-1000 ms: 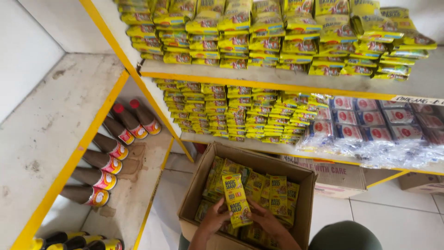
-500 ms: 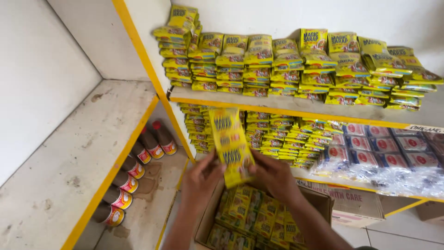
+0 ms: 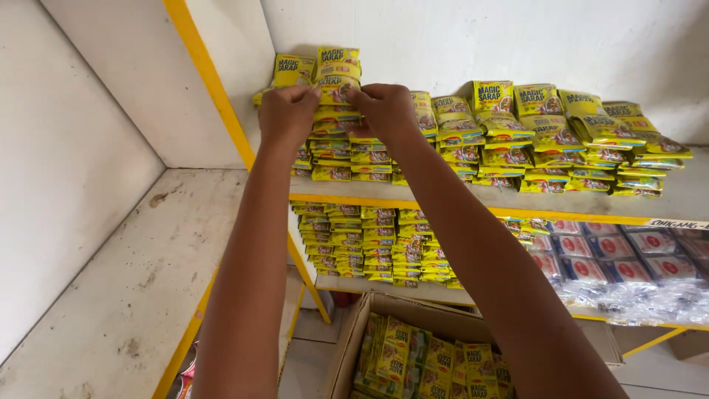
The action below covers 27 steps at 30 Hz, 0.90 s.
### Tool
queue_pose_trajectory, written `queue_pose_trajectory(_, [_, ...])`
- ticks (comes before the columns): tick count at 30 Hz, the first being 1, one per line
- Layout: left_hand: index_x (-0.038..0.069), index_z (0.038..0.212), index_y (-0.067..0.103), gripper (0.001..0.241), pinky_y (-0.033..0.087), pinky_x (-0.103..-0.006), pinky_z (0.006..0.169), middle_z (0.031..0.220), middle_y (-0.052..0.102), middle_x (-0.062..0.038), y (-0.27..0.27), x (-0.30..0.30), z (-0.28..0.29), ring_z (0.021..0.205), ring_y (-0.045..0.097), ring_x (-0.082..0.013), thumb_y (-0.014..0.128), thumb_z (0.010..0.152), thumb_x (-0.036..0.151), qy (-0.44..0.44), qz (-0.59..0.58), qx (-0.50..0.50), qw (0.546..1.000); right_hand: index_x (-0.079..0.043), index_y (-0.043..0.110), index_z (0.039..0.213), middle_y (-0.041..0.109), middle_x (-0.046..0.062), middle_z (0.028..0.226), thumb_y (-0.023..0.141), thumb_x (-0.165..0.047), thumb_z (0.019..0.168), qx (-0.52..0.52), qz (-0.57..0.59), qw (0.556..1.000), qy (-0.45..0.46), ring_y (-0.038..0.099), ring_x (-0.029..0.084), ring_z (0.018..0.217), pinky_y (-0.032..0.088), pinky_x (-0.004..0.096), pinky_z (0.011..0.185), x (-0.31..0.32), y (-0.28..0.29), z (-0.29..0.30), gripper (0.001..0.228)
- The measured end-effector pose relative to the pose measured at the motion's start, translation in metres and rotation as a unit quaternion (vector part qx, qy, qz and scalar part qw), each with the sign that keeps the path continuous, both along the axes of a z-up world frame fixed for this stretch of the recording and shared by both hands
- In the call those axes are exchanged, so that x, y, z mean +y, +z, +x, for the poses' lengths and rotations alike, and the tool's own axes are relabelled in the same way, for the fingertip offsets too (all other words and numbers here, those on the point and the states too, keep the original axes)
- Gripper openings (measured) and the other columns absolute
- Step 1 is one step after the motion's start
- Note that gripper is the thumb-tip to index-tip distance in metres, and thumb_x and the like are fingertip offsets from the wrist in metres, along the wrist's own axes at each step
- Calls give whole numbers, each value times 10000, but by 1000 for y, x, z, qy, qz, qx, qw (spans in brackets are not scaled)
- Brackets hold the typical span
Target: Stocking seasoning packets from a box onto retail shelves.
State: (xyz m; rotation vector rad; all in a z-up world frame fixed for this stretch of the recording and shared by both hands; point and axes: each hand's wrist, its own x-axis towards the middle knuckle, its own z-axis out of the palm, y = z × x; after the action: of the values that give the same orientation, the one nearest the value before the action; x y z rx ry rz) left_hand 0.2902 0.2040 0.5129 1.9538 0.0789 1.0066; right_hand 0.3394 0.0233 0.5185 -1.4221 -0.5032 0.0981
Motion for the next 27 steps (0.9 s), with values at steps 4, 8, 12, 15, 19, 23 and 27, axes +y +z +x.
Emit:
queue_pose_trajectory(4, [-23, 813, 688, 313, 473, -388, 605, 635, 625, -62, 0, -7, 9, 565, 556, -155, 740, 893, 275, 36, 44, 44, 997, 63, 760, 927, 696, 83, 744, 742, -257, 933, 4, -45, 998, -47, 710, 155, 604, 657, 297, 533, 20, -3, 16, 321])
queue_pose_trajectory(8, [-33, 759, 610, 389, 429, -392, 577, 627, 558, -69, -3, -14, 2, 589, 455, -146, 653, 977, 287, -35, -42, 38, 998, 76, 755, 854, 701, 82, 700, 756, -265, 918, 23, -57, 997, -54, 737, 171, 574, 648, 303, 500, 25, -5, 23, 347])
queue_pose_trajectory(12, [-47, 985, 708, 383, 466, -410, 671, 805, 639, -181, -5, -26, -29, 731, 496, -194, 573, 1041, 307, -90, -65, 41, 993, 39, 756, 793, 687, 75, 630, 762, -331, 894, -27, -128, 988, -80, 726, 163, 512, 627, 306, 471, 25, -2, 24, 384])
queue_pose_trajectory(15, [-104, 1249, 664, 449, 465, -429, 1026, 1281, 661, -303, -51, -13, -13, 1248, 607, -390, 604, 1075, 305, 9, 98, -57, 994, -4, 747, 706, 655, 57, 548, 782, -392, 881, -107, -202, 967, -113, 670, 140, 458, 582, 308, 465, 27, -6, 36, 427])
queue_pose_trajectory(19, [-84, 1337, 604, 528, 390, -392, 1160, 1451, 533, -293, -43, -25, -33, 1450, 446, -353, 575, 1026, 342, -12, 36, 22, 999, -38, 730, 633, 639, 44, 495, 797, -415, 869, -128, -222, 959, -118, 630, 126, 418, 550, 310, 464, 30, -9, 48, 449])
queue_pose_trajectory(23, [-90, 1455, 503, 569, 383, -383, 1208, 1518, 520, -290, -58, -37, -55, 1475, 469, -359, 529, 1105, 358, -28, 83, -42, 995, -39, 704, 635, 623, 35, 504, 764, -439, 924, -159, -200, 961, -105, 618, 122, 432, 528, 304, 476, 13, -22, 35, 497])
queue_pose_trajectory(27, [-56, 1556, 407, 610, 396, -335, 1197, 1601, 489, -240, -64, -87, -130, 1500, 482, -266, 458, 1138, 384, -104, -9, -62, 993, -19, 723, 932, 649, 21, 684, 635, -350, 1057, -330, -130, 933, -64, 692, 90, 658, 538, 279, 601, -44, -23, -39, 364])
